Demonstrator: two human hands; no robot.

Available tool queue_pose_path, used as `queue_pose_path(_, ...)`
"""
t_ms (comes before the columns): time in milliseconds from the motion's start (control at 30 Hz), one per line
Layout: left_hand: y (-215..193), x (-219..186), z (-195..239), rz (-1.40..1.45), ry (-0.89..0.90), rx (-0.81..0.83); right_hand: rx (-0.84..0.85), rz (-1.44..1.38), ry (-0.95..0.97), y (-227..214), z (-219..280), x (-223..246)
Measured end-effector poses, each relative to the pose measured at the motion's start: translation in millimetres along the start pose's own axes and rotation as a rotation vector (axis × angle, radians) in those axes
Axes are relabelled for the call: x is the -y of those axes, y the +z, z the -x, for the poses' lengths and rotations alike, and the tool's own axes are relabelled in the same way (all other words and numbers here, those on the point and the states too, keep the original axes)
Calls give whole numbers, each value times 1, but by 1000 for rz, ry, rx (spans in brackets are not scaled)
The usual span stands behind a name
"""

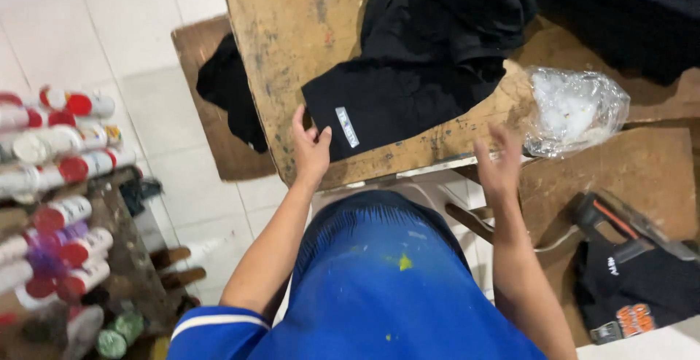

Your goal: The person irons a black t-shirt on a wooden board, places a small rectangular sticker on the sleeve, and presses it with an iron. The person repeats this process on a second black t-shirt, smoothing the fabric and applying heat to the sticker.

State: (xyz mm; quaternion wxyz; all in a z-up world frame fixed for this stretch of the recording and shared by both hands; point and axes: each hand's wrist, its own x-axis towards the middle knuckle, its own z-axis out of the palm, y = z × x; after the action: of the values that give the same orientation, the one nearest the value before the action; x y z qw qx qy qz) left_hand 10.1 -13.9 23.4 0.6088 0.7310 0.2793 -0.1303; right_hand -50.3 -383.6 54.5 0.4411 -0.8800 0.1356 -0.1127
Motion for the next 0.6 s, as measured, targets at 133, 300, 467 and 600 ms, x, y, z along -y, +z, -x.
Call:
queue_pose_path(133, -4, -17, 19, 18, 143, -23, 135, 404, -385, 64, -118, -26)
queue_pose_path(300, 4, 12, 11, -60, 133, -159, 394, 764, -390, 82, -174, -73)
queue_pose_path(467, -3, -9, 26, 65, 124, -193, 441, 135, -116, 23, -185, -19)
queue_pose_path(600, -20, -55, 42, 155, 105, -47, 292, -316, 240, -17, -213, 43)
